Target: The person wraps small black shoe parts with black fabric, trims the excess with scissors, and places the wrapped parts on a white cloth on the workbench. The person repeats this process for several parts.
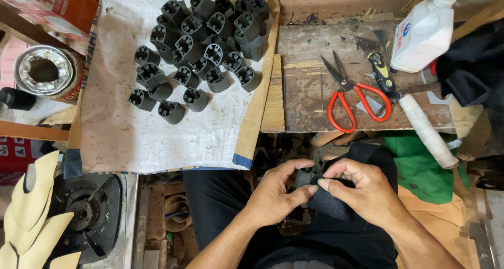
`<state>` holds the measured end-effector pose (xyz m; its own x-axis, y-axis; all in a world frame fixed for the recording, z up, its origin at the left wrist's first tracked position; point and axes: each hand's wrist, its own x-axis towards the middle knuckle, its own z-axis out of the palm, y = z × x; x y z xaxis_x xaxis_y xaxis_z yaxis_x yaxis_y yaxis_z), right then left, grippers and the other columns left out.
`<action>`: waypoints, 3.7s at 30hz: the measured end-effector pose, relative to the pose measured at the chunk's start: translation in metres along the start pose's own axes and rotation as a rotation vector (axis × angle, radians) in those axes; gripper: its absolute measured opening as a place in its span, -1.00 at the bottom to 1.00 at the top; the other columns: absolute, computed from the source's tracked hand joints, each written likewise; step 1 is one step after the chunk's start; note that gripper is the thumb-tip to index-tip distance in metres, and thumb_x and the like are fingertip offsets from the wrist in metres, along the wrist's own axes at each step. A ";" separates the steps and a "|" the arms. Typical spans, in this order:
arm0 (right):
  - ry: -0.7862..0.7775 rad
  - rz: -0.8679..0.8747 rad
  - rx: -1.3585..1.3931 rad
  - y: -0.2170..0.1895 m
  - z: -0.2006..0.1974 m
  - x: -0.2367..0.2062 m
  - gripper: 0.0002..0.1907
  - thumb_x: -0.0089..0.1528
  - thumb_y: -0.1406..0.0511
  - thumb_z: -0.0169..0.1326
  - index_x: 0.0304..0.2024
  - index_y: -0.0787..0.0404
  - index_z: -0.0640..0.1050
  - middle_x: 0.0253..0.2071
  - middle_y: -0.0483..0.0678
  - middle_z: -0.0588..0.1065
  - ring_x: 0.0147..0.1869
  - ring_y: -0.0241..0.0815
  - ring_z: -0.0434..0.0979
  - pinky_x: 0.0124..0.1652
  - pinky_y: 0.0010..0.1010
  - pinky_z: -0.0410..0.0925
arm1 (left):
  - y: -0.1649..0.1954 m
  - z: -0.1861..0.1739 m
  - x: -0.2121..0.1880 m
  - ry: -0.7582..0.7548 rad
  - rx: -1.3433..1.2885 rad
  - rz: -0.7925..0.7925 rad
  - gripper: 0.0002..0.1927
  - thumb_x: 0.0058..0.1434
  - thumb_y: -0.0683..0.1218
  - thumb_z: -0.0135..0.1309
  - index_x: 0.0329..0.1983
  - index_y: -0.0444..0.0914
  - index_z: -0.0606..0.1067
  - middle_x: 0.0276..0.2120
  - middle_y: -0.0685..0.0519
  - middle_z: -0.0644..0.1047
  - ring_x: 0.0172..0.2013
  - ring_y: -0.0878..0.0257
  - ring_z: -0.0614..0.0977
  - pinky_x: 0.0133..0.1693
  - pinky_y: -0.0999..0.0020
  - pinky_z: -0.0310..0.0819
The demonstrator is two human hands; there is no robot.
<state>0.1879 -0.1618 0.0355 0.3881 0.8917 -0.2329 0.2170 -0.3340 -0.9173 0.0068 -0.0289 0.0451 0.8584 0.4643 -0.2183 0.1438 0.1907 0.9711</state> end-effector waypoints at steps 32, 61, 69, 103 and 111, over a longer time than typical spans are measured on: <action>-0.017 0.022 0.141 0.017 -0.001 -0.008 -0.91 0.15 0.41 0.27 -0.35 0.28 0.59 -0.45 -0.21 0.53 -0.36 -0.49 0.46 -0.38 -0.60 0.34 | 0.000 -0.003 -0.005 -0.022 0.149 0.079 -0.34 0.09 -0.03 0.36 0.23 -0.33 0.46 0.05 -0.05 0.60 0.02 0.24 0.63 0.07 0.34 0.50; -0.126 -0.006 -0.036 -0.010 -0.015 -0.020 -0.80 0.11 0.29 0.31 -0.30 0.29 0.64 -0.51 -0.14 0.58 -0.44 -0.40 0.49 -0.42 -0.50 0.40 | -0.023 -0.005 -0.008 -0.007 -0.063 0.179 -0.67 0.25 -0.24 0.20 0.09 -0.35 0.53 0.09 0.06 0.47 -0.04 0.36 0.52 -0.07 0.48 0.44; -0.028 -0.045 -0.034 0.000 -0.008 -0.025 -0.82 0.16 0.26 0.25 -0.31 0.27 0.65 -0.47 -0.16 0.63 -0.37 -0.41 0.56 -0.32 -0.52 0.43 | -0.045 -0.010 -0.014 -0.116 -0.396 0.014 -0.63 0.28 -0.24 0.14 0.16 -0.35 0.49 -0.08 0.13 0.45 -0.18 0.42 0.51 -0.13 0.53 0.44; 0.128 -0.339 -0.186 -0.014 0.000 -0.039 -0.87 0.14 0.33 0.26 -0.33 0.27 0.62 -0.50 -0.11 0.56 -0.49 -0.29 0.58 -0.45 -0.46 0.39 | -0.025 -0.002 -0.015 -0.050 -0.073 -0.121 -0.34 0.02 -0.12 0.40 0.21 -0.36 0.49 -0.23 0.13 0.57 -0.25 0.40 0.56 -0.21 0.53 0.54; 0.136 -0.166 -0.076 0.001 0.005 -0.035 -0.86 0.11 0.30 0.30 -0.36 0.25 0.64 -0.47 -0.14 0.66 -0.42 -0.35 0.63 -0.36 -0.50 0.45 | -0.035 -0.003 -0.017 -0.166 -0.331 -0.174 -0.35 0.14 -0.19 0.34 0.30 -0.40 0.42 -0.25 0.08 0.55 -0.31 0.40 0.56 -0.28 0.51 0.46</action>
<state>0.1699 -0.1913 0.0411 0.4577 0.8886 -0.0306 0.3530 -0.2132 -0.9110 -0.0142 -0.0403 0.0141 0.9071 0.2599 -0.3312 0.1506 0.5343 0.8317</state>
